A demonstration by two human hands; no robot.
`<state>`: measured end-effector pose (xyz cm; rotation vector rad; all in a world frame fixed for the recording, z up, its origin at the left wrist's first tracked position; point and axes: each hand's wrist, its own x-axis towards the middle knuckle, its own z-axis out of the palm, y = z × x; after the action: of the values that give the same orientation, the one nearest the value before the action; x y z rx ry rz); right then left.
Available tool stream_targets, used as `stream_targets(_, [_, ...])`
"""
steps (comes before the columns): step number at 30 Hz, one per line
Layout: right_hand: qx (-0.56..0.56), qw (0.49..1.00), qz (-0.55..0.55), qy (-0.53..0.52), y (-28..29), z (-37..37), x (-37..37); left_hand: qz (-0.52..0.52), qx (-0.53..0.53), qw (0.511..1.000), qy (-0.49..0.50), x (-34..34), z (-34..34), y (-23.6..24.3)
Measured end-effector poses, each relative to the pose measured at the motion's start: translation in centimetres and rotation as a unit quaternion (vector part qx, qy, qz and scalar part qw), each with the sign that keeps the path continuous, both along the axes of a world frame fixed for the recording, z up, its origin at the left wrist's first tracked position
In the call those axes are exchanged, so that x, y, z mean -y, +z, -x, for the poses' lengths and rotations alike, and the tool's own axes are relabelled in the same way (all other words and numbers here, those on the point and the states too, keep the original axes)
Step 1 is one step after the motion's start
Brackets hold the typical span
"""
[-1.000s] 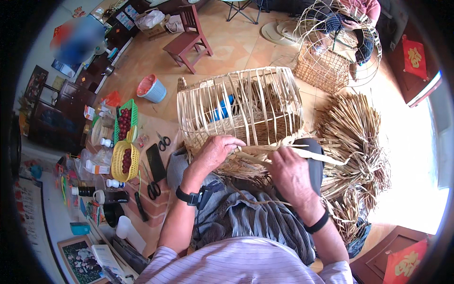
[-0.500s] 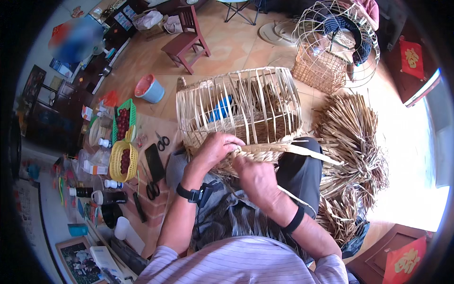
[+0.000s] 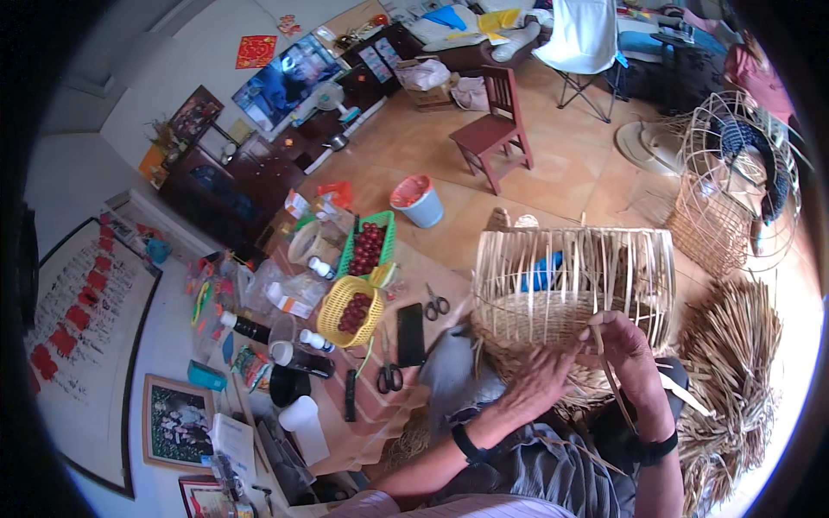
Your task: Weave a basket using bamboo or similar natural strips.
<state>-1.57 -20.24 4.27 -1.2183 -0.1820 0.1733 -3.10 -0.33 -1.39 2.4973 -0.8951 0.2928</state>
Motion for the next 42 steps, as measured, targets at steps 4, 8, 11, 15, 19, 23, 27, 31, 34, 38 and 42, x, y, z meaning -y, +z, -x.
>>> stream_targets(4, [0.104, 0.959, 0.260, -0.052, 0.6, -1.0, -1.6, -0.216, 0.124, 0.967, 0.048, 1.0, 0.3, -0.5])
stream_targets(8, [0.273, 0.785, 0.534, -0.154, 0.3, -0.5, -2.6, -0.197, 0.117, 0.971, 0.067, 1.7, 0.2, -1.0])
stream_targets(11, [0.237, 0.672, 0.690, -0.128, -0.6, -0.1, -3.1, -0.123, 0.052, 0.990, 0.049, 1.6, -0.4, -1.7])
stream_targets(15, [0.249, 0.660, 0.700, -0.113, -2.1, -0.2, -3.5, -0.027, -0.128, 0.991, 0.014, 0.7, -1.9, -2.2])
stream_targets(19, [0.249, 0.644, 0.713, -0.122, -3.0, -0.4, -3.7, 0.078, -0.075, 0.994, -0.032, 0.2, -2.4, -1.2])
stream_targets(23, [0.222, 0.692, 0.673, -0.137, -2.9, -0.3, -3.5, 0.057, -0.132, 0.989, -0.021, 0.2, -2.0, 0.5])
stream_targets(27, [0.226, 0.727, 0.633, -0.143, -2.6, 0.7, -3.0, 0.063, -0.134, 0.989, -0.029, 0.0, -1.8, 1.6])
stream_targets(31, [0.236, 0.713, 0.648, -0.125, -3.0, 1.7, -2.5, 0.036, -0.154, 0.987, -0.014, -0.1, -1.8, 1.9])
stream_targets(34, [0.192, 0.810, 0.537, -0.133, -3.8, 1.5, -1.3, 0.039, -0.163, 0.986, 0.005, -0.1, -1.7, 1.8])
stream_targets(38, [0.103, 0.924, 0.318, -0.185, -4.4, 1.0, 2.3, 0.083, -0.121, 0.989, -0.010, -0.2, -1.8, 1.5])
stream_targets(42, [-0.158, 0.961, 0.069, -0.215, -4.4, 3.0, 5.6, 0.060, -0.141, 0.988, -0.020, -0.4, -2.0, 1.0])
